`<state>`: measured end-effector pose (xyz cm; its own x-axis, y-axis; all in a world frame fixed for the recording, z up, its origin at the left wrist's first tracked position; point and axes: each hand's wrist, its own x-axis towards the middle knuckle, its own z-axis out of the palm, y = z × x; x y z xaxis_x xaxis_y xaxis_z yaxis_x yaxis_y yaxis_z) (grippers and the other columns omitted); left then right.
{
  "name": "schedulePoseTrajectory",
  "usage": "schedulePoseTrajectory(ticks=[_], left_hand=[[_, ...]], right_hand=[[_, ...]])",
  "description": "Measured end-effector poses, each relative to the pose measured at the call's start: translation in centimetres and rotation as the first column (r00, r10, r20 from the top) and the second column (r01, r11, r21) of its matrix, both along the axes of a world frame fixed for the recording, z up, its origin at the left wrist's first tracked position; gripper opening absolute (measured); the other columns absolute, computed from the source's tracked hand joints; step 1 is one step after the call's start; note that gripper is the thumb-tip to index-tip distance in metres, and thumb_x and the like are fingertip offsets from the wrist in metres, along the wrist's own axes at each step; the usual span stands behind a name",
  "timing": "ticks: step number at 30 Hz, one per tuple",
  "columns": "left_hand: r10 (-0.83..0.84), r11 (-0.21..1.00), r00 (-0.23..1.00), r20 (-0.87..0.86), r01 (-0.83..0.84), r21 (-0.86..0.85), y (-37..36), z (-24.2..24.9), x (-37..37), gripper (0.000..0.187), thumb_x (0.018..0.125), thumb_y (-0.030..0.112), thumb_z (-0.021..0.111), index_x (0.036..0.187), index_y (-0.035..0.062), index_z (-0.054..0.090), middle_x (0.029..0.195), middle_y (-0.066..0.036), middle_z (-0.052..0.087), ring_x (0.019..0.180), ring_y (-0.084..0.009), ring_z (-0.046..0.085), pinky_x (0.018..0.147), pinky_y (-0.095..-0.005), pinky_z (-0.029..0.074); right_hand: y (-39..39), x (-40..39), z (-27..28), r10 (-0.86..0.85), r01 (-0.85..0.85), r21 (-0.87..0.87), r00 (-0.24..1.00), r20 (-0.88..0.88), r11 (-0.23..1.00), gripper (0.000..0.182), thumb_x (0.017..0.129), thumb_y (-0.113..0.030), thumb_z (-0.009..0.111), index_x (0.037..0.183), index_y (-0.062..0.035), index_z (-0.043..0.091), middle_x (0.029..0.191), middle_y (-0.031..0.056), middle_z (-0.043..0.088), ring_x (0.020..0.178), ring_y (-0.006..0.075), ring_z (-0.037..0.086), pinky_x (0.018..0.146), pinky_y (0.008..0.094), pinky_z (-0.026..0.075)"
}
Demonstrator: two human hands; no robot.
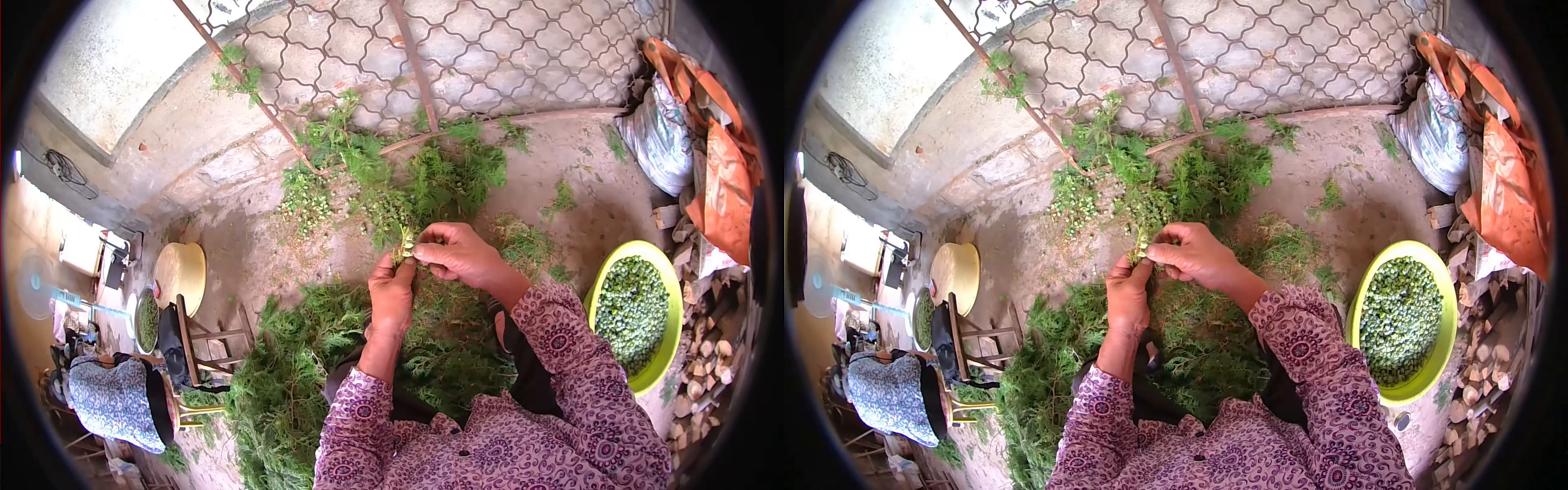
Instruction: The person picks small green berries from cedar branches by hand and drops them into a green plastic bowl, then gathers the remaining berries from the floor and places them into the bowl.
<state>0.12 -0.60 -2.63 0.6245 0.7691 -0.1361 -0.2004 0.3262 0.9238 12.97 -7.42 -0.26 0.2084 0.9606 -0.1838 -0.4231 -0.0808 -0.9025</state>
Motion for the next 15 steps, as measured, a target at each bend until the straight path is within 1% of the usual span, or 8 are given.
schedulePoseTrajectory(ticks=[2,5,8,9,11,13,14,15], left_hand=[[-0.041,0.998,0.999,-0.013,0.042,0.051,0.0,-0.3,0.1,0.013,0.084,0.007,0.05,0.094,0.0064,0.057,0.074,0.005,0.055,0.056,-0.0014,0.044,0.045,-0.0159,0.031],[-0.101,0.985,0.994,-0.041,0.106,0.138,-0.4,-0.3,0.2,0.012,0.085,0.01,0.049,0.093,0.0055,0.057,0.072,0.004,0.055,0.055,-0.0005,0.042,0.045,-0.0152,0.029],[-0.131,0.965,0.989,-0.073,0.144,0.217,-0.4,-0.7,0.3,0.014,0.087,0.013,0.047,0.093,0.0051,0.057,0.071,0.004,0.056,0.053,-0.0001,0.042,0.045,-0.0152,0.028],[-0.14,0.952,0.986,-0.093,0.16,0.26,-0.4,-0.9,0.3,0.014,0.087,0.012,0.047,0.094,0.0048,0.057,0.072,0.004,0.056,0.054,0.0005,0.04,0.046,-0.0153,0.028],[-0.137,0.94,0.983,-0.118,0.167,0.297,-0.4,-0.8,0.3,0.015,0.087,0.011,0.047,0.095,0.0044,0.057,0.074,0.004,0.056,0.056,0.0001,0.042,0.048,-0.0151,0.03],[-0.132,0.927,0.981,-0.142,0.173,0.334,-0.5,-0.3,0.3,0.015,0.086,0.01,0.047,0.097,0.0039,0.056,0.076,0.004,0.057,0.059,-0.0003,0.044,0.05,-0.0149,0.033],[-0.123,0.964,0.99,-0.072,0.136,0.227,-0.8,0.1,0.3,0.015,0.086,0.008,0.047,0.098,0.0035,0.056,0.079,0.003,0.057,0.062,-0.0014,0.046,0.053,-0.0154,0.036],[-0.105,0.988,0.994,-0.003,0.105,0.113,-1.0,0.4,0.3,0.016,0.085,0.006,0.048,0.099,0.003,0.056,0.081,0.003,0.057,0.065,-0.0025,0.048,0.056,-0.0158,0.039]], right_hand=[[0.2,-0.3,-0.2,-0.054,0.053,0.009,0.975,0.214,0.999,0.025,0.077,-0.018,0.062,0.087,0.003,0.054,0.064,0.0028,0.053,0.049,0.0057,0.046,0.042,0.0191,0.034],[0.2,-0.5,0.0,-0.071,0.066,0.026,0.949,0.308,0.997,0.024,0.076,-0.014,0.064,0.091,0.0007,0.053,0.07,0.0008,0.052,0.049,0.0044,0.046,0.042,0.0186,0.035],[0.1,-0.5,0.1,-0.103,0.102,0.022,0.932,0.347,0.995,0.024,0.075,-0.013,0.065,0.09,0.0006,0.053,0.068,0.0009,0.051,0.049,0.0042,0.046,0.042,0.0182,0.036],[0.1,-0.5,0.1,-0.104,0.102,0.023,0.932,0.347,0.995,0.024,0.075,-0.013,0.065,0.09,0.0006,0.053,0.068,0.0009,0.051,0.049,0.0042,0.046,0.042,0.0182,0.036],[0.0,-0.4,0.3,-0.108,0.117,-0.034,0.972,0.209,0.993,0.02,0.075,-0.011,0.064,0.087,0.0002,0.052,0.064,0.0006,0.05,0.047,0.0036,0.043,0.04,0.018,0.032],[-0.2,0.0,0.1,-0.108,0.11,-0.009,0.986,0.123,0.994,0.019,0.074,-0.011,0.064,0.084,0.0018,0.053,0.058,0.0005,0.049,0.044,0.0037,0.042,0.038,0.0192,0.03],[-0.3,0.2,0.0,-0.106,0.105,0.016,0.994,0.035,0.994,0.019,0.072,-0.01,0.064,0.081,0.0034,0.053,0.052,0.0004,0.047,0.041,0.0038,0.04,0.036,0.0204,0.027],[-0.2,0.1,-0.1,-0.104,0.104,0.016,0.994,0.036,0.994,0.019,0.072,-0.01,0.064,0.081,0.0034,0.053,0.052,0.0004,0.047,0.041,0.0038,0.04,0.036,0.0204,0.027]])
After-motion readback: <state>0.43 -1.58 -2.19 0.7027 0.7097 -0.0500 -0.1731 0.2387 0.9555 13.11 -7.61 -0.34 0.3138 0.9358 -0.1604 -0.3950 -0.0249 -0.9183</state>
